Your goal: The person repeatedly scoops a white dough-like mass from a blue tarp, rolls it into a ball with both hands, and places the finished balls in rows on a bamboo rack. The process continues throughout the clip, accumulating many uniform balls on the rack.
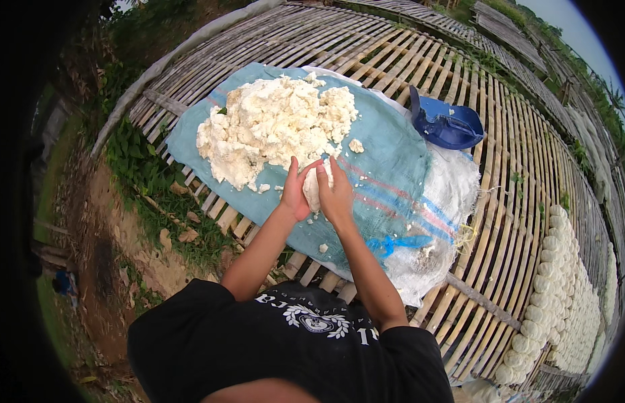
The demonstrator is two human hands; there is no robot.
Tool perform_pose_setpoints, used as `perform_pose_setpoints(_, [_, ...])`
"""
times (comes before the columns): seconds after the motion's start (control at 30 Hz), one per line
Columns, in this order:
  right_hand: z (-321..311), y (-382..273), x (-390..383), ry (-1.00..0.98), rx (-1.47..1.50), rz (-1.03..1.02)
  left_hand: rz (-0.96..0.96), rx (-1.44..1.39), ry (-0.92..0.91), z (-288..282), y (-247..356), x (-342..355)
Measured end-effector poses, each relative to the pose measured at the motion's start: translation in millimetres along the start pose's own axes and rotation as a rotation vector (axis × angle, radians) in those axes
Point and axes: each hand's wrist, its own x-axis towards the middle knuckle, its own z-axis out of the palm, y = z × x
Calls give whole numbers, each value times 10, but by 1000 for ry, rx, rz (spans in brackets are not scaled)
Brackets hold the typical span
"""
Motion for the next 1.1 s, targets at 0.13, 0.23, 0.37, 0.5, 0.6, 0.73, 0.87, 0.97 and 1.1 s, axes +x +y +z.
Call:
perform_pose_setpoints(0.13, [-229,-110,-53,-130,-217,-455,20,53,-81,-39,-26,-138])
perform_pose_setpoints(0.23, [-197,-189,-119,-257,-6,-244,7,211,-123,-41,-67,-142])
perform_pose_setpoints(0.37, [-193,-260,-69,-276,89,-313,-116,138,-7,-40,-28,-168])
perform_pose_setpoints(0.5, [-212,-339,33,-339,64,-237,-43,74,-194,-1,-5,-227])
perform_pose_setpoints(0.6, [-191,-403,48,-362,-124,-108,28,195,-108,59,-90,-242])
perform_pose_setpoints(0.73, [-199,-433,4,-244,-139,-183,-101,-58,-204,69,-81,-275])
perform_pose_setpoints(0.87, [-210,-388,-100,-58,106,-428,20,-184,-168,123,-87,-303])
perform_pose_setpoints(0.97, [-107,-375,-196,40,31,-427,57,-129,-62,261,-189,-262])
perform_pose_setpoints(1.1, [-122,-392,-185,165,34,-436,99,-27,-9,299,-144,-226])
